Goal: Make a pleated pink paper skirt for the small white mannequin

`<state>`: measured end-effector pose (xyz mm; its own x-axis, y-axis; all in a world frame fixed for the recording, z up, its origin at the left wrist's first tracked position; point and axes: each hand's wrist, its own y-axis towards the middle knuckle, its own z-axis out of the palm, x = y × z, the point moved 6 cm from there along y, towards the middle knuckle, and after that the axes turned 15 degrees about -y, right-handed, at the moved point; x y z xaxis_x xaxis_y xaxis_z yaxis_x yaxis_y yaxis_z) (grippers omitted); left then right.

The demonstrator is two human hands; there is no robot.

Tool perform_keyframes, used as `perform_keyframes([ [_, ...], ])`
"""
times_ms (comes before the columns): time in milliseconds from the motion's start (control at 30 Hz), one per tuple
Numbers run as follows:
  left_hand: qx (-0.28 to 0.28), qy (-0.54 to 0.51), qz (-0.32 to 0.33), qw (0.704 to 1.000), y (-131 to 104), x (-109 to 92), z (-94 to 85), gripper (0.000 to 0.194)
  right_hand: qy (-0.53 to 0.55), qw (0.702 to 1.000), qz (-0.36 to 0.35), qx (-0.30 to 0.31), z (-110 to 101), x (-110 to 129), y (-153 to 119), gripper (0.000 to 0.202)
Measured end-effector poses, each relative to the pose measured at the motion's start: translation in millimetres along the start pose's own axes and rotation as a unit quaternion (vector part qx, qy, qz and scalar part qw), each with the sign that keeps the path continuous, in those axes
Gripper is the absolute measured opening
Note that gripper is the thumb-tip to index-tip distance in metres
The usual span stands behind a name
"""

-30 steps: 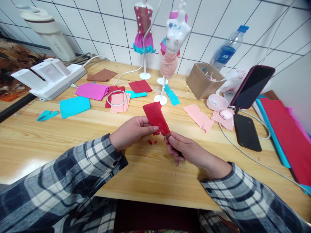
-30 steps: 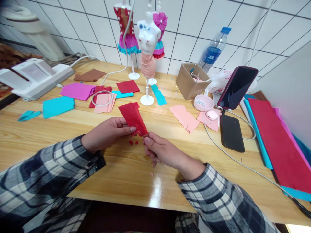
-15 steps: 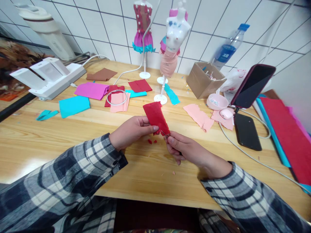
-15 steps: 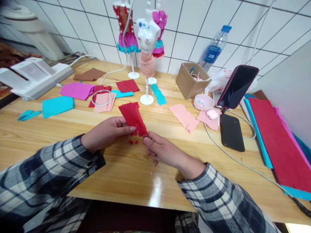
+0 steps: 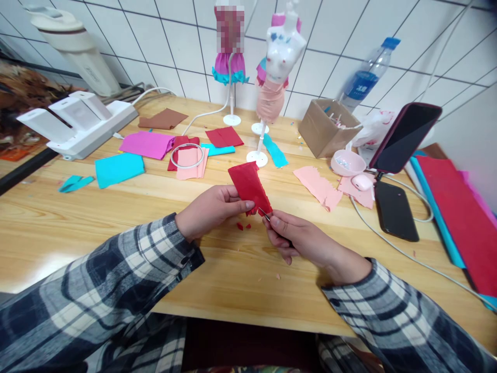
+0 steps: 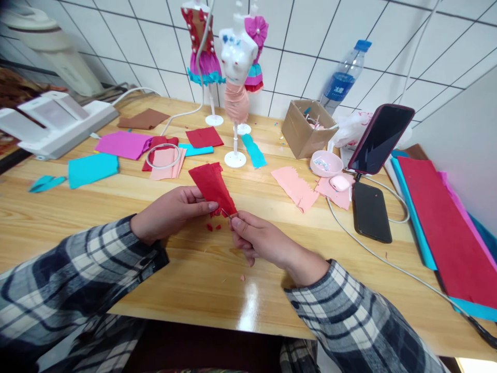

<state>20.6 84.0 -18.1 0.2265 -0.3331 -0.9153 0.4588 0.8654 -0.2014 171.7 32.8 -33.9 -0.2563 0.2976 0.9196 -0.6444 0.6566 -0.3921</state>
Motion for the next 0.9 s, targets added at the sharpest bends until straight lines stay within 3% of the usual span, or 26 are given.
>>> perform_keyframes([
  [900,0.000,-0.001,0.010,1.000,2.0,4.0,-3.8,0.027,0.012,1.000,0.008,-0.015,-1.2,1.9,-0.4,0.039],
])
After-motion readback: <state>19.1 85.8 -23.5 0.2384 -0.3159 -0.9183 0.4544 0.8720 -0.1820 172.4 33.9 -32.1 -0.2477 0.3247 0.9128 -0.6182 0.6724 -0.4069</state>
